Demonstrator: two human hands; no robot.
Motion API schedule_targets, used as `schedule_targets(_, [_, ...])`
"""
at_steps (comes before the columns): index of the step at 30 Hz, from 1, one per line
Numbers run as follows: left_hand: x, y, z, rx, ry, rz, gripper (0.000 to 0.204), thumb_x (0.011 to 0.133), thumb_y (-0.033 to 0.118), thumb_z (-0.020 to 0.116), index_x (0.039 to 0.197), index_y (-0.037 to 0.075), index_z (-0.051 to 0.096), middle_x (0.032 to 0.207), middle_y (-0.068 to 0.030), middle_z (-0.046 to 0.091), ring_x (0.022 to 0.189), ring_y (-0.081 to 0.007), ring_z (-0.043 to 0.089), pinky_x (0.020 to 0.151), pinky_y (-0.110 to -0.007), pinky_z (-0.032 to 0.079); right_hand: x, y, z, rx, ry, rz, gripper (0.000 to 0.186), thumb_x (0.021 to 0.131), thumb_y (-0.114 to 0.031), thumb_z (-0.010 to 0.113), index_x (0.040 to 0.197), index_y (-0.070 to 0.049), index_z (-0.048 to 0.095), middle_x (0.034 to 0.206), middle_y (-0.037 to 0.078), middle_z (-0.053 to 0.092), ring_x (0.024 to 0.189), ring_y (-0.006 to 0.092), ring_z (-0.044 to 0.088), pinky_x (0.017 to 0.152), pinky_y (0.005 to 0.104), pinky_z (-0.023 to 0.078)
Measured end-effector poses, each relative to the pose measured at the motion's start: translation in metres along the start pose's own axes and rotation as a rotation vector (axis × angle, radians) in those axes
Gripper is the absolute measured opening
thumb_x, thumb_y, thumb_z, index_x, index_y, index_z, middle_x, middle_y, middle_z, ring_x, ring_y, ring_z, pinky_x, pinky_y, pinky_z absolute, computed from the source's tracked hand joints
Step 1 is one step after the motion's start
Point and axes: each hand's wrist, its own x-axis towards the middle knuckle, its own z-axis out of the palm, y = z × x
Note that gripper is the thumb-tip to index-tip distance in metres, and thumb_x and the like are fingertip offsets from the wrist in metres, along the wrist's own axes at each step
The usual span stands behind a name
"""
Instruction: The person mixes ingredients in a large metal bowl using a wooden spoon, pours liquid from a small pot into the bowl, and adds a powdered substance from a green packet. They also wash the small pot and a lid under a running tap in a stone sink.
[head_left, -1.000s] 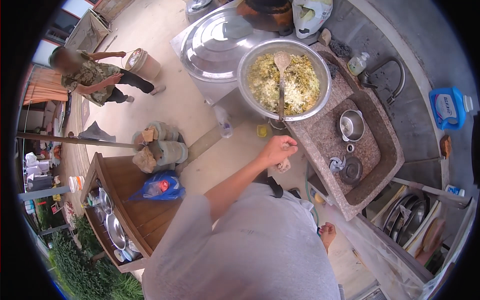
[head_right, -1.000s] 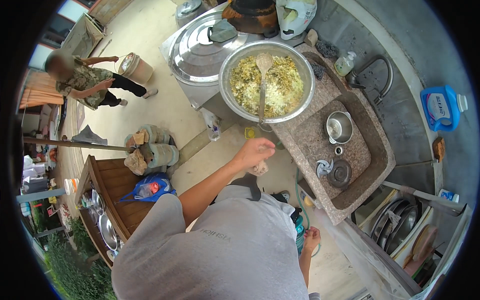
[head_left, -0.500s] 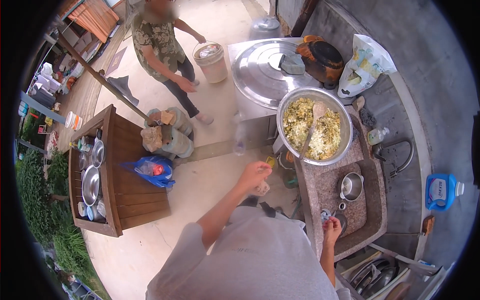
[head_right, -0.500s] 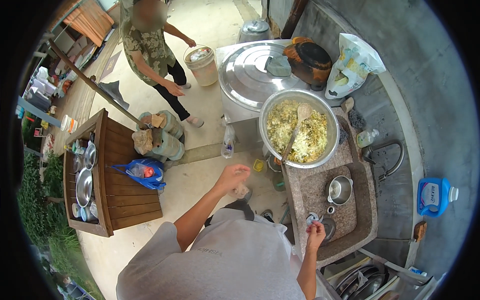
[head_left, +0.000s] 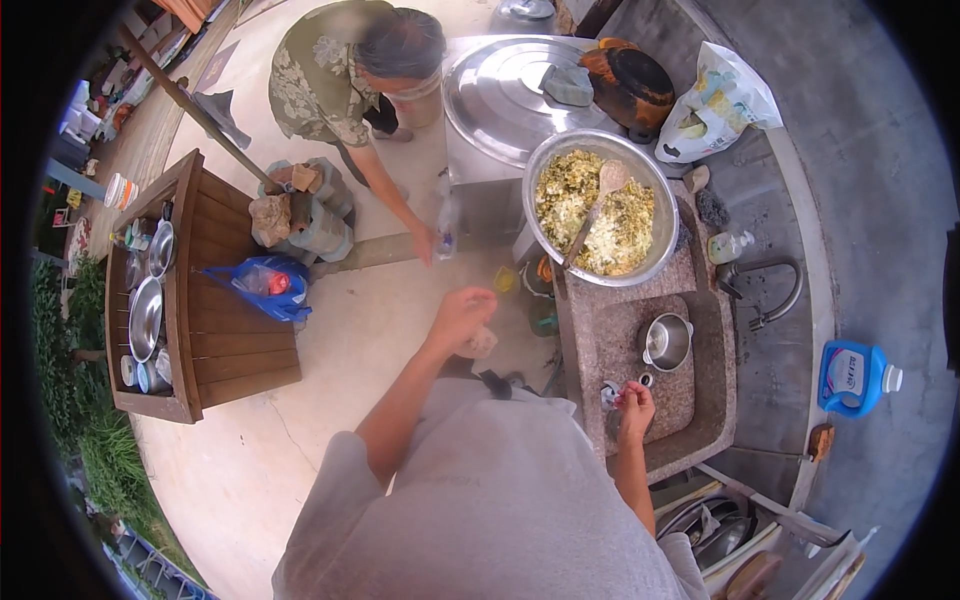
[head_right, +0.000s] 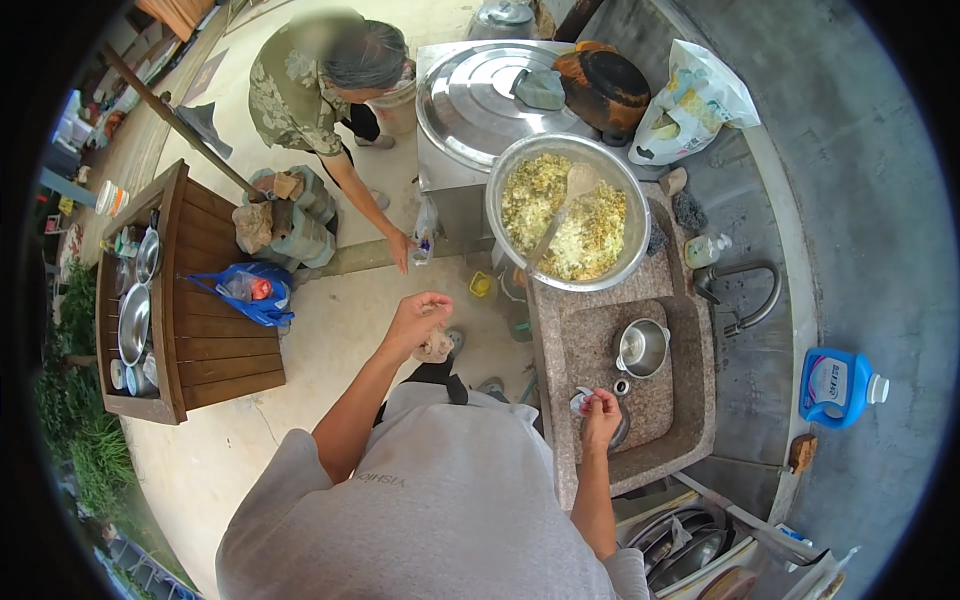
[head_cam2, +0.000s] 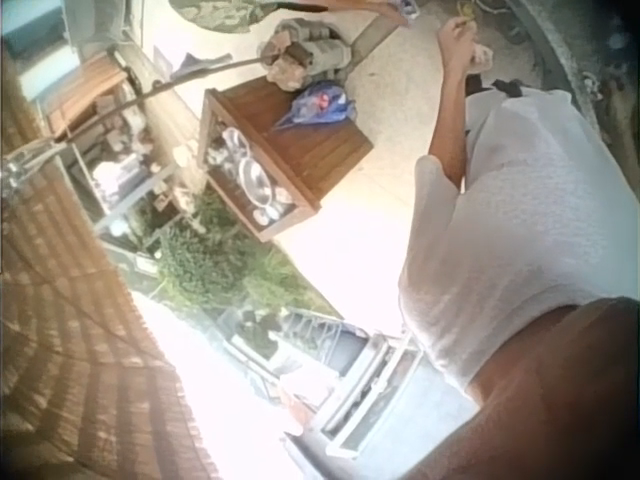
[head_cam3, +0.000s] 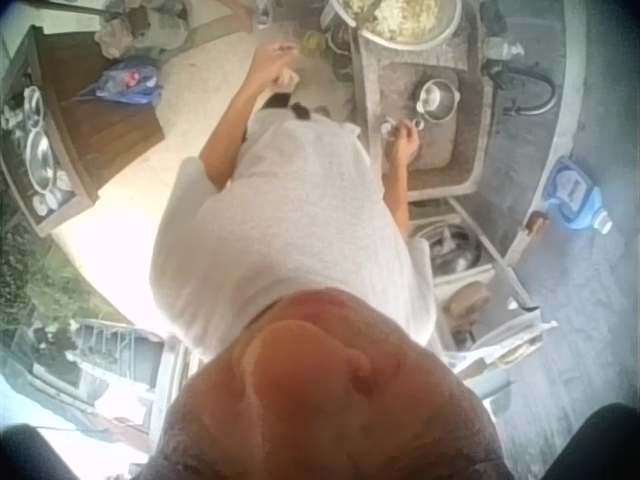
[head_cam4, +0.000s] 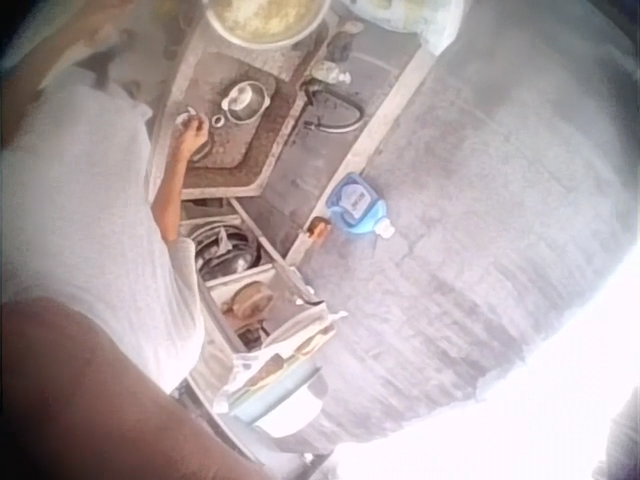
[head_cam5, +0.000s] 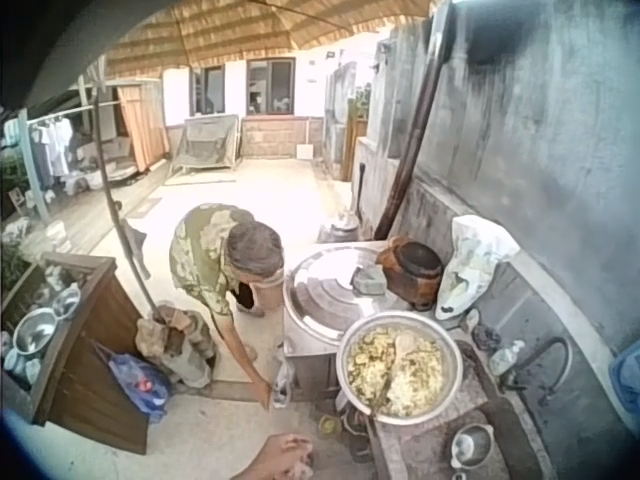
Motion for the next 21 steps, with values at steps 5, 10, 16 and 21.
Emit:
schedule_targets(5, [0.001,0.005,0.012,-0.009,0.012,-0.03,0.028,0.103,0.017,0.079,0.123,0.0,0.075,0.096,-0.0014,0.072,0.081,-0.0077,0.065,0.07,-0.026,0.052,0.0,0.0,-0.005,0.018,0.025,0.027,0.015,0.106,-0.004,0.065,0.119,-0.002,0.072,0.093,0.006,0.076,0.071,0.0117,0.069,0.066,0.0264,0.059])
schedule_targets(10, [0.006,0.013,0.025,0.017,0.006,-0.017,0.027,0.102,0.018,0.079,0.123,0.001,0.075,0.092,-0.0011,0.071,0.081,-0.0073,0.065,0.068,-0.026,0.051,0.0,0.009,-0.015,-0.019,0.038,0.028,0.013,0.109,-0.01,0.067,0.119,-0.006,0.073,0.094,0.005,0.075,0.073,0.0132,0.069,0.067,0.0279,0.06])
schedule_targets(16, [0.012,0.009,0.028,0.004,-0.026,-0.069,0.028,0.101,0.019,0.079,0.123,0.002,0.075,0.092,-0.0004,0.071,0.08,-0.0076,0.065,0.068,-0.026,0.051,0.001,0.011,-0.013,0.02,0.052,0.05,0.012,0.109,-0.01,0.066,0.119,-0.006,0.072,0.093,0.005,0.075,0.072,0.013,0.069,0.065,0.0282,0.06])
schedule_targets(21, [0.018,0.004,0.024,-0.007,-0.037,-0.058,0.028,0.101,0.019,0.079,0.122,0.002,0.075,0.092,0.0002,0.07,0.079,-0.008,0.065,0.069,-0.025,0.052,0.001,0.015,-0.015,0.03,0.059,0.044,0.011,0.108,-0.01,0.067,0.118,-0.007,0.072,0.093,0.005,0.075,0.072,0.0136,0.069,0.065,0.0284,0.06])
